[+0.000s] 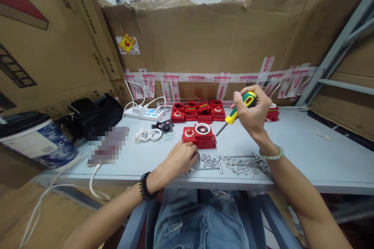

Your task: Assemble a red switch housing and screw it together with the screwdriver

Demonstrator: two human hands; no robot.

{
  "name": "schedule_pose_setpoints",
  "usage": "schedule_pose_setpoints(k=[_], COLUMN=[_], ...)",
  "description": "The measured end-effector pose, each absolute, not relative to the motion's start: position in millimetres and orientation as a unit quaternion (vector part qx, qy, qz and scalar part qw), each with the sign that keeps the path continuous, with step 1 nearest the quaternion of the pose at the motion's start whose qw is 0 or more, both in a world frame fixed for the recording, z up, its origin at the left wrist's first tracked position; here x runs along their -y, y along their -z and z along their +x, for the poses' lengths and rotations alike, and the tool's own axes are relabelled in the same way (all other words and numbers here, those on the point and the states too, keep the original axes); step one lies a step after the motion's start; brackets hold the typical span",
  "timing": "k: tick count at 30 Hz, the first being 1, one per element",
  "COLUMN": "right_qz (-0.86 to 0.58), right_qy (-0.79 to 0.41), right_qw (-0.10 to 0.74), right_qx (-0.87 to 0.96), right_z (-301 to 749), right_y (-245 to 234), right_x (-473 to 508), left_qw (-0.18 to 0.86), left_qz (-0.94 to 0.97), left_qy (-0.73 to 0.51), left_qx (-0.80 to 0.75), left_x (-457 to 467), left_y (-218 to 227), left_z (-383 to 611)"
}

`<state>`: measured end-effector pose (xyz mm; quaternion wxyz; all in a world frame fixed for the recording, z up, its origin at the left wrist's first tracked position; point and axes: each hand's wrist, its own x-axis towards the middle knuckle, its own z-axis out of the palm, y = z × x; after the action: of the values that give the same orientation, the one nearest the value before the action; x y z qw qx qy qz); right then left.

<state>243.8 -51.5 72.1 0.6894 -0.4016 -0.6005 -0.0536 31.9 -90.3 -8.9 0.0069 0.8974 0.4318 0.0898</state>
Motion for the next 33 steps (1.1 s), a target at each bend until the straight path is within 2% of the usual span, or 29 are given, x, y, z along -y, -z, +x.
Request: schedule_pose_setpoints(k=[10,21,28,33], right_qz=[-0.383,-0.379,-0.378,-0.374], right_qy=[0.054,0.052,0.046,0.046], right_qw=[0.696,0.697,0.697,0.694], right_qx=[0.605,0.607,0.608,0.614], right_z=[243,242,242,242], right_y=[-71,-70,-67,-67], right_x=[51,49,47,47], left_qw=[0.092,-0.004,0.006,-0.037], left_qz=[0.909,0.962,0.969,0.973], left_qy=[-0.102,-0.083,-0.087,-0.078], left_qx=[-0.394,-0.261,-0.233,-0.212], left_x=[93,80,74,70], left_y=[4,5,4,7], left_z=[31,24,20,21])
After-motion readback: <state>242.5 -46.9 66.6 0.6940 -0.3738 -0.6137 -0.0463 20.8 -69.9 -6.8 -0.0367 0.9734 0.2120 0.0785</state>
